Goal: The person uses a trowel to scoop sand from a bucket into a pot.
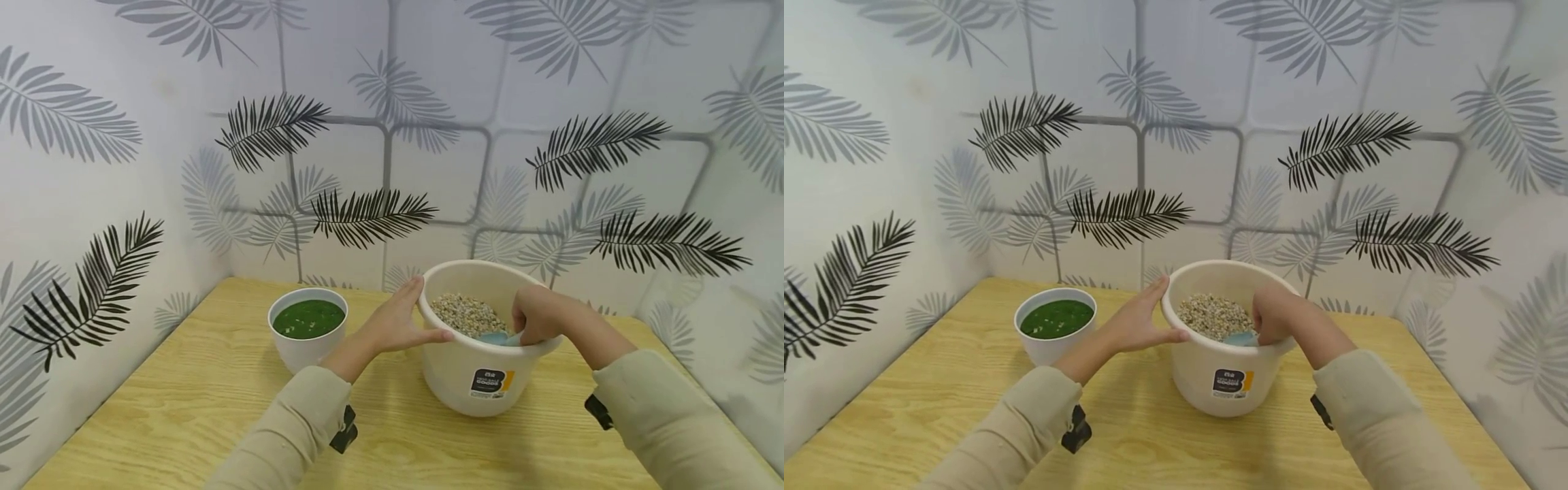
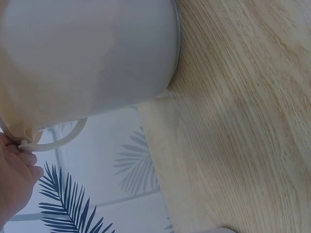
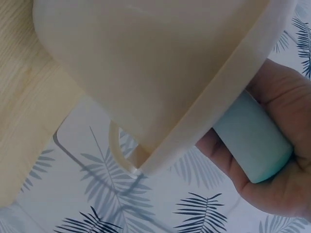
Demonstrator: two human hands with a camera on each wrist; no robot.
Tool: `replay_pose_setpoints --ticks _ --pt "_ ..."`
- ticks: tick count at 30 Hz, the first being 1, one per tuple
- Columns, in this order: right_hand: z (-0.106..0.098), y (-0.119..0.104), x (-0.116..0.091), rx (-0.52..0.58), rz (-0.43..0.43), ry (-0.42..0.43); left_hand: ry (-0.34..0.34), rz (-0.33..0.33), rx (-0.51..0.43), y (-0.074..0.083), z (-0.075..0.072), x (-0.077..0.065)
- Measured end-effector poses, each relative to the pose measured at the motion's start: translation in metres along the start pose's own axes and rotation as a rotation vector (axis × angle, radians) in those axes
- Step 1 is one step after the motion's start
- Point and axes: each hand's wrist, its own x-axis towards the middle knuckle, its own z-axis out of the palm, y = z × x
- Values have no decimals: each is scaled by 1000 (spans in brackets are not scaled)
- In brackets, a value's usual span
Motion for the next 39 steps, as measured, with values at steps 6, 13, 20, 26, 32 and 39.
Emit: replay_pose_setpoints --ticks 6,13,20,26,32,39 --pt "4 4 1 8 -74 39 4 -8 4 0 0 1" --pt "9 12 5 38 -101 86 9 -12 -5 0 -1 0" --pt "21 19 9 111 -152 119 17 -22 -2 1 2 -1" --pt "22 20 7 95 -135 148 25 5 -4 0 3 -1" --pt "22 19 7 74 -126 170 30 27 -14 -4 4 -3" --pt "24 20 4 100 -129 229 32 36 -33 -6 6 -3"
